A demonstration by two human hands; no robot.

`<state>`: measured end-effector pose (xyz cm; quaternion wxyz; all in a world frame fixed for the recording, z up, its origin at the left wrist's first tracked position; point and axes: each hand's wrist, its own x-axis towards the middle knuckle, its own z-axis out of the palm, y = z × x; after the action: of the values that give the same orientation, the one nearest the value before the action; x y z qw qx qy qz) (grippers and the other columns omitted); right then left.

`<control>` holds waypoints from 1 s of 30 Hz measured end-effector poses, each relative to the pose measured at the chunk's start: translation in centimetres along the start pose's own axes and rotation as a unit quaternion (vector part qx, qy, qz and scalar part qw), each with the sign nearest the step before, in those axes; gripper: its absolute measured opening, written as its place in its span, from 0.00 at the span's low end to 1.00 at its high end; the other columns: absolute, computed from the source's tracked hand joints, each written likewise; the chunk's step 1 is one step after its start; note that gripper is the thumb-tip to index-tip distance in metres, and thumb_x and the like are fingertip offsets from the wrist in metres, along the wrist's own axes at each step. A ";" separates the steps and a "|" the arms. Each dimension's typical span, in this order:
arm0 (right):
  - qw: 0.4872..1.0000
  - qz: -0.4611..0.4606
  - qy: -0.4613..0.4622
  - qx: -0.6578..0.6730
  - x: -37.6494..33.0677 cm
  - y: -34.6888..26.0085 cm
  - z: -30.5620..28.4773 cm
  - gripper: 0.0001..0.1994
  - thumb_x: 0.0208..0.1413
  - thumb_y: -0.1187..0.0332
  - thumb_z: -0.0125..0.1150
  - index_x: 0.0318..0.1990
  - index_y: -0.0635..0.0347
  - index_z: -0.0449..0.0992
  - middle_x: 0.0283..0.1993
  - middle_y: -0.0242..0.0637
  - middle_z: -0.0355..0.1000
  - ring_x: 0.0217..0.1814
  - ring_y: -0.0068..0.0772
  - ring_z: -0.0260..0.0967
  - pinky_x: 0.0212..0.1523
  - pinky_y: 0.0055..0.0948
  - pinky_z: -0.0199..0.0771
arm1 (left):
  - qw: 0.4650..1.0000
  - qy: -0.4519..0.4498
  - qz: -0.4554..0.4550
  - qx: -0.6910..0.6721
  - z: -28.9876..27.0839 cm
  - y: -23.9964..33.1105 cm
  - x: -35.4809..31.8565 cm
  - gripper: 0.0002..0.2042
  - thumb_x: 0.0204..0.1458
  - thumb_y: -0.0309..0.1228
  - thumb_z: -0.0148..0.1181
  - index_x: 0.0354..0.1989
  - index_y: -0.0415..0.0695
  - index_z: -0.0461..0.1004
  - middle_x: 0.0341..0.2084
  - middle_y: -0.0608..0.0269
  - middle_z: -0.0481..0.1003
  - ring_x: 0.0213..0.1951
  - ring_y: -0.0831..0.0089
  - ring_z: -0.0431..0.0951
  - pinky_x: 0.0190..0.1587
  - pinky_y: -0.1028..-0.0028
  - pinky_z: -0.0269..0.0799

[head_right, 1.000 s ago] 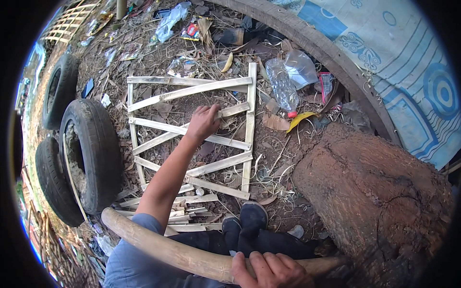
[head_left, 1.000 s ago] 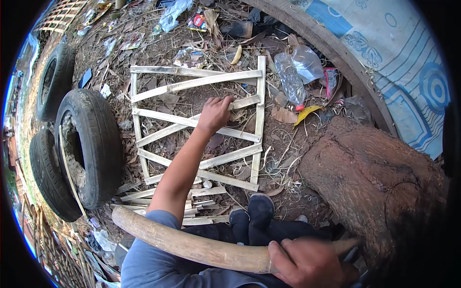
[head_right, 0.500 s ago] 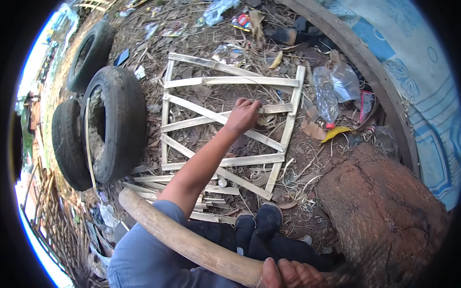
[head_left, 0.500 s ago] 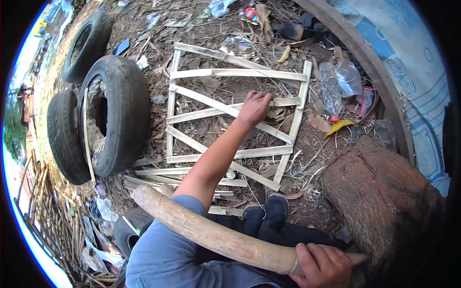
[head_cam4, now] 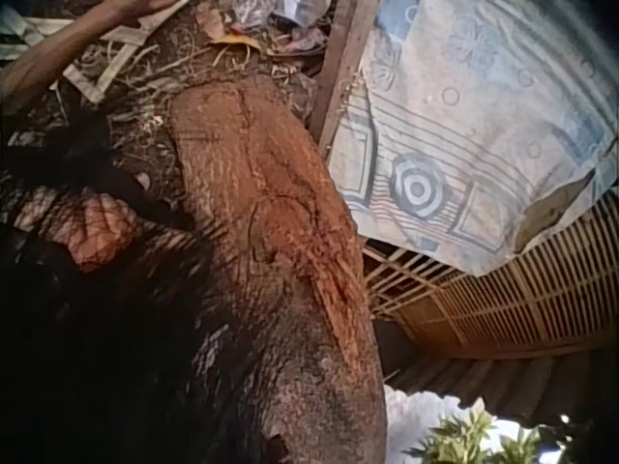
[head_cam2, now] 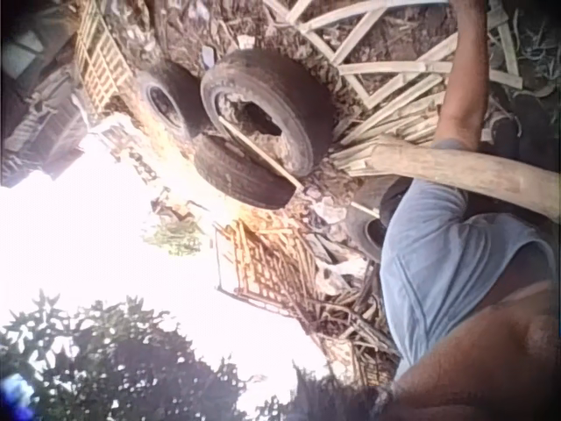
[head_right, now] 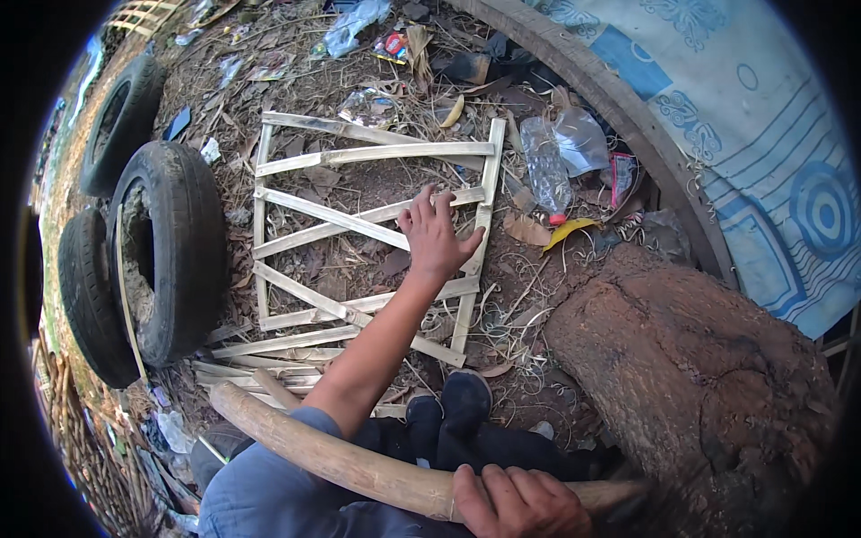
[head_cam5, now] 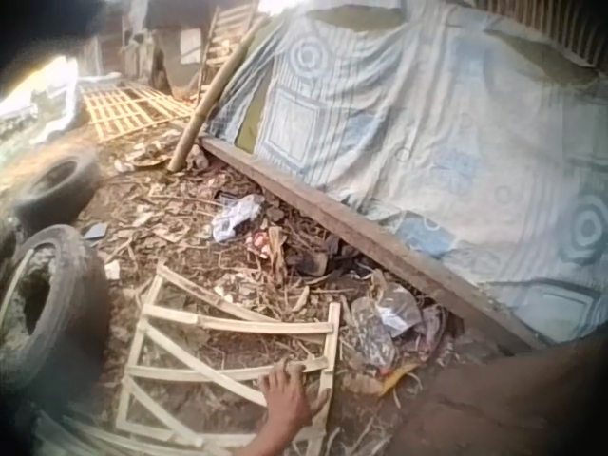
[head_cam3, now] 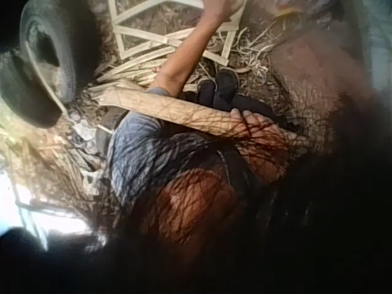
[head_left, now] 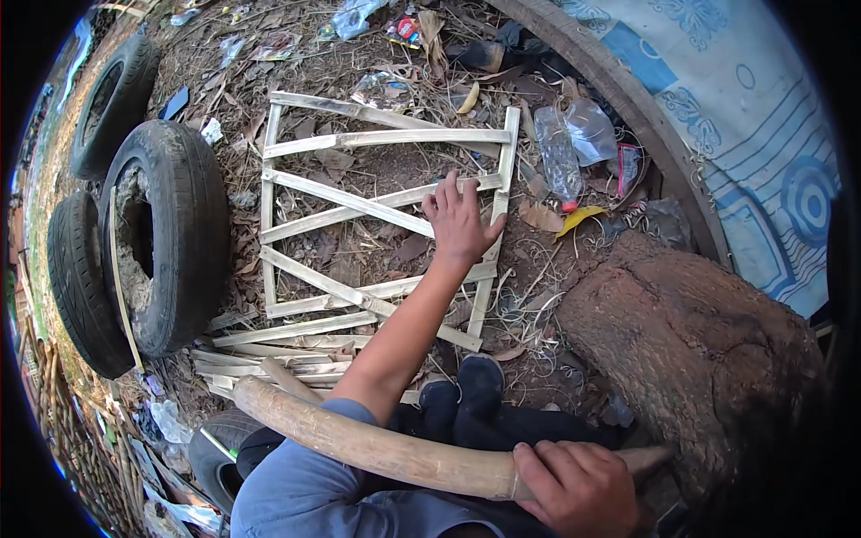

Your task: The person builds a wooden frame by hand and with a tool, positioning bamboo strips into a lattice pattern and tying them together.

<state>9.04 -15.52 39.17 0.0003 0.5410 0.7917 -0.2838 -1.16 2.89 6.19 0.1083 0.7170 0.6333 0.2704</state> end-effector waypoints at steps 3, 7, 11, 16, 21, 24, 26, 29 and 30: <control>1.000 0.021 0.005 0.003 -0.9 0.7 -0.2 0.26 0.41 0.70 0.67 0.51 0.66 0.70 0.38 0.46 0.73 0.37 0.44 0.75 0.40 0.38 0.76 | 0.999 -0.041 0.023 0.001 0.3 2.8 2.8 0.35 0.36 0.51 0.71 0.52 0.47 0.65 0.51 0.55 0.66 0.57 0.59 0.63 0.57 0.54 0.52; 0.999 0.037 0.011 0.017 -1.1 1.6 0.0 0.26 0.42 0.70 0.67 0.51 0.66 0.70 0.38 0.46 0.73 0.38 0.44 0.75 0.40 0.38 0.76 | 0.980 -0.182 -0.031 0.075 3.6 3.5 6.3 0.37 0.37 0.53 0.70 0.54 0.45 0.64 0.50 0.56 0.68 0.55 0.60 0.65 0.57 0.54 0.53; 0.998 0.045 0.018 0.029 -0.9 1.9 0.1 0.25 0.42 0.70 0.67 0.51 0.66 0.70 0.38 0.46 0.73 0.38 0.45 0.75 0.40 0.38 0.76 | 0.964 -0.220 -0.070 0.130 4.9 3.3 8.2 0.40 0.38 0.53 0.70 0.57 0.45 0.61 0.50 0.56 0.68 0.56 0.60 0.67 0.59 0.52 0.53; 0.998 0.054 0.019 0.039 -0.6 2.5 0.2 0.25 0.43 0.70 0.67 0.52 0.66 0.70 0.38 0.46 0.73 0.38 0.45 0.75 0.40 0.38 0.76 | 0.952 -0.266 -0.113 0.098 6.3 3.1 8.4 0.40 0.42 0.52 0.68 0.60 0.45 0.58 0.54 0.55 0.67 0.59 0.57 0.66 0.58 0.49 0.56; 0.997 0.057 0.020 0.042 -0.3 2.5 0.3 0.25 0.43 0.70 0.66 0.52 0.66 0.70 0.38 0.47 0.73 0.38 0.45 0.75 0.40 0.38 0.76 | 0.957 -0.253 -0.133 0.043 6.8 2.7 8.1 0.37 0.42 0.48 0.69 0.58 0.45 0.59 0.54 0.51 0.65 0.58 0.51 0.66 0.56 0.48 0.60; 0.997 0.061 0.021 0.039 -0.3 2.4 0.5 0.25 0.44 0.70 0.66 0.52 0.66 0.70 0.38 0.47 0.73 0.38 0.46 0.75 0.40 0.38 0.75 | 0.955 -0.256 -0.149 0.003 7.0 2.8 8.5 0.36 0.41 0.44 0.70 0.57 0.44 0.60 0.54 0.48 0.65 0.58 0.48 0.66 0.56 0.48 0.62; 0.997 0.067 0.020 0.037 -0.3 2.4 0.6 0.25 0.44 0.70 0.66 0.52 0.66 0.69 0.38 0.47 0.73 0.38 0.46 0.75 0.40 0.39 0.75 | 0.949 -0.270 -0.160 -0.008 7.2 3.2 8.9 0.36 0.40 0.42 0.71 0.57 0.43 0.61 0.54 0.48 0.65 0.58 0.47 0.66 0.57 0.47 0.63; 0.996 0.069 0.021 0.044 -0.3 2.3 0.8 0.25 0.44 0.70 0.66 0.52 0.66 0.69 0.38 0.47 0.73 0.38 0.46 0.75 0.40 0.39 0.75 | 0.950 -0.258 -0.172 -0.013 7.3 2.8 9.1 0.37 0.37 0.42 0.73 0.56 0.43 0.62 0.52 0.52 0.66 0.58 0.52 0.67 0.56 0.49 0.65; 0.996 0.070 0.021 0.046 -0.3 2.3 0.8 0.25 0.45 0.70 0.66 0.52 0.66 0.69 0.38 0.47 0.73 0.38 0.46 0.75 0.40 0.39 0.75 | 0.951 -0.257 -0.172 -0.012 7.4 2.8 9.1 0.37 0.37 0.42 0.73 0.56 0.43 0.62 0.52 0.52 0.66 0.58 0.52 0.67 0.56 0.49 0.66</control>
<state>10.84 -15.55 37.52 -0.0210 0.6006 0.7377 -0.3075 5.60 12.55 3.75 0.3211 0.6411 0.6943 0.0623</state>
